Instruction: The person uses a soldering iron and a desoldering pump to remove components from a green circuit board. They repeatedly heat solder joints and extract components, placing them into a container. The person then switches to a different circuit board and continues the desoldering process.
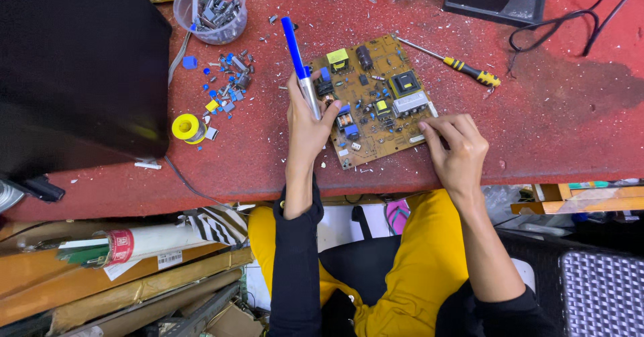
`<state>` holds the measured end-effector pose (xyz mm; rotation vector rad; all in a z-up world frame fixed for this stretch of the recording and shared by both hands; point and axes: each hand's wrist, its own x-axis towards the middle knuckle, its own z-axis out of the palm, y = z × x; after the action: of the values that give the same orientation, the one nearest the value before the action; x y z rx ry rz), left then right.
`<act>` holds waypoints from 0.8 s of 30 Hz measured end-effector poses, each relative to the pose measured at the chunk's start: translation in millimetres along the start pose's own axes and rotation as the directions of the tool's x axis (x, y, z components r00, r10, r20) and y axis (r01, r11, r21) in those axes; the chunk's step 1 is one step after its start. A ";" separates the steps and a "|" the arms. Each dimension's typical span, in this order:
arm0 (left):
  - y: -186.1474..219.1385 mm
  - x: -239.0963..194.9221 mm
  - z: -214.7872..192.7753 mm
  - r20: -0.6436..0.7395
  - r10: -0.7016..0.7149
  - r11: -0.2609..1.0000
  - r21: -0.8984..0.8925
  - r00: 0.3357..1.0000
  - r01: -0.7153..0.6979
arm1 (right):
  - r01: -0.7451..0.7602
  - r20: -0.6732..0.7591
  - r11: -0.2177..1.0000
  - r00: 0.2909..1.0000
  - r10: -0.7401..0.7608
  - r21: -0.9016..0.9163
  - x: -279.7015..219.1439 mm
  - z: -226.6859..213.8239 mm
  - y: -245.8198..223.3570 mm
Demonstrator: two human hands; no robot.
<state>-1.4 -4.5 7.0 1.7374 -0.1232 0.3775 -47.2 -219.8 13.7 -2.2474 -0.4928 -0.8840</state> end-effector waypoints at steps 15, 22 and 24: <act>5.4 0.3 -0.7 0.011 0.007 1.000 0.001 1.000 -0.007 | 0.097 -0.001 0.995 0.995 -0.097 -0.008 -2.3 0.2 -0.7; -3.9 -1.2 -2.3 -0.037 0.021 1.000 -0.001 0.999 -0.021 | 0.064 -0.088 0.998 0.994 -0.062 0.025 8.5 -4.1 -10.8; -8.1 -0.1 -1.8 -0.040 0.015 1.000 -0.006 0.999 -0.015 | 0.062 -0.074 0.995 0.996 -0.057 0.076 17.3 -3.8 -13.2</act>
<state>0.5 -1.2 -0.3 1.7220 -0.1083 0.4220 -44.1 -211.4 33.9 -2.1324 -0.5545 -0.9559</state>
